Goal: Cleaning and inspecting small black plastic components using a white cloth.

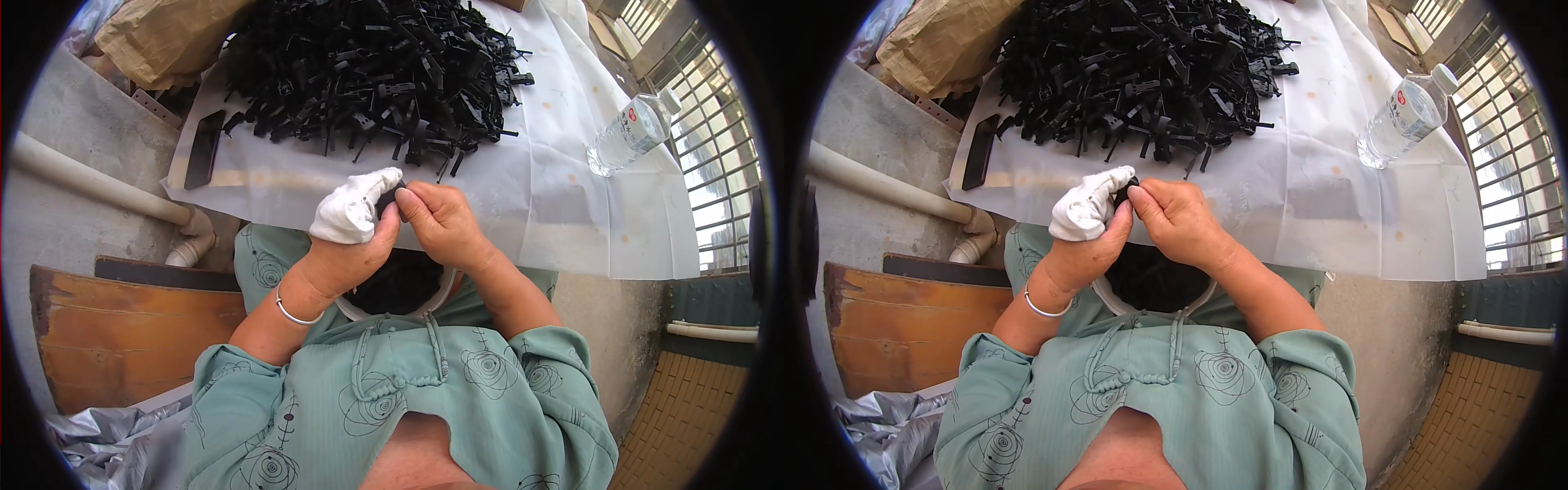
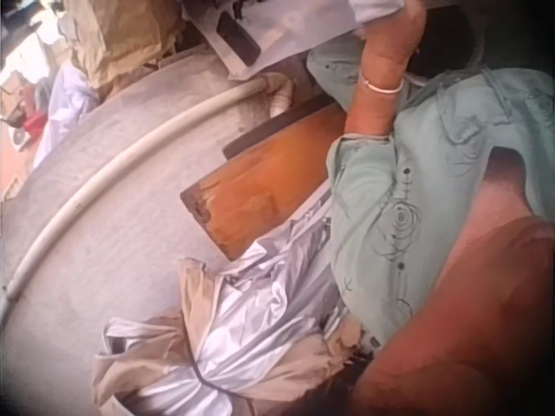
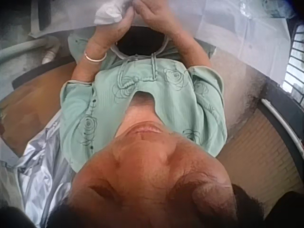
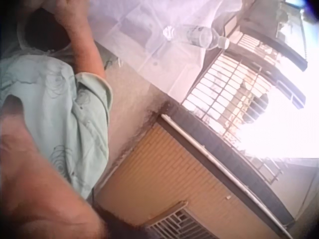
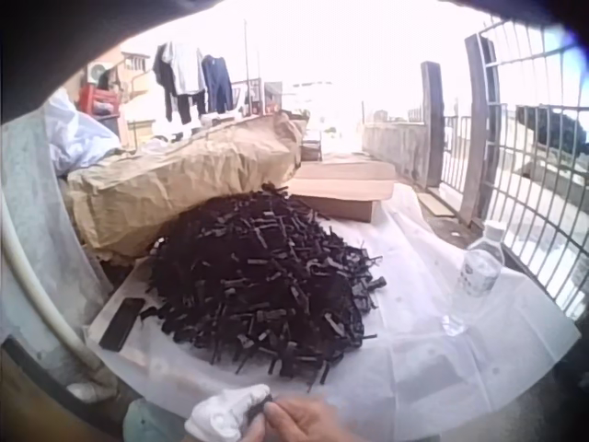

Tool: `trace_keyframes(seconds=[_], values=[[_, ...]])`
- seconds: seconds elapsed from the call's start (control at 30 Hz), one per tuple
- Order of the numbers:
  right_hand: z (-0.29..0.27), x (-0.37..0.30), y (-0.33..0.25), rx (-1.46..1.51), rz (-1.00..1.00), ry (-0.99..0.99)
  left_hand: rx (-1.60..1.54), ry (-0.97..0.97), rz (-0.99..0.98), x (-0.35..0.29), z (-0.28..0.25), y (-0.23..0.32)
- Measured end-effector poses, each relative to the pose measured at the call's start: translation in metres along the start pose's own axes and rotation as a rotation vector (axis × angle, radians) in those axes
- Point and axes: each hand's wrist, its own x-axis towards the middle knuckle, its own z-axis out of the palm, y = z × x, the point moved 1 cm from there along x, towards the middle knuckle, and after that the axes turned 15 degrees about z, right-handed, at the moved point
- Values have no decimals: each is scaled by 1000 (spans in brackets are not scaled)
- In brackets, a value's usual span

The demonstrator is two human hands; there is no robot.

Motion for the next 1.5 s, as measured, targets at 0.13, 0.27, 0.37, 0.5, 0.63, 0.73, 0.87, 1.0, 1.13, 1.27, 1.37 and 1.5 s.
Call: trace_keyframes(seconds=[0.13,0.27,0.37,0.5,0.63,0.73,0.87,1.0,1.13,1.27,1.37,1.5], values=[[16,5,11,157,-83,68,68,-81,-13,-4,-3,3],[9,2,2,202,-55,-29,-134,23,-137,-9,2,3],[-10,-4,-18,-106,-28,4,-431,90,-295,-6,-6,-9],[-12,2,-5,-324,-210,126,-796,107,-546,1,-18,-9],[-12,3,-9,-216,-362,167,-592,30,-510,-2,-11,-6],[-8,2,-10,-50,-193,78,-601,-157,-489,0,-17,0],[-6,1,-12,-4,-54,42,-564,-164,-448,2,-13,2],[-6,2,-12,-88,-137,19,-468,-121,-324,-3,-5,-5],[-1,4,-9,-195,-212,7,-347,-144,-277,2,-3,2],[7,3,-6,-133,-191,67,-167,-216,-227,5,-5,10],[3,3,-7,-147,-201,34,-220,-277,-307,1,-13,8],[-23,13,-15,-486,-307,447,-16,-318,-34,0,-19,0]])
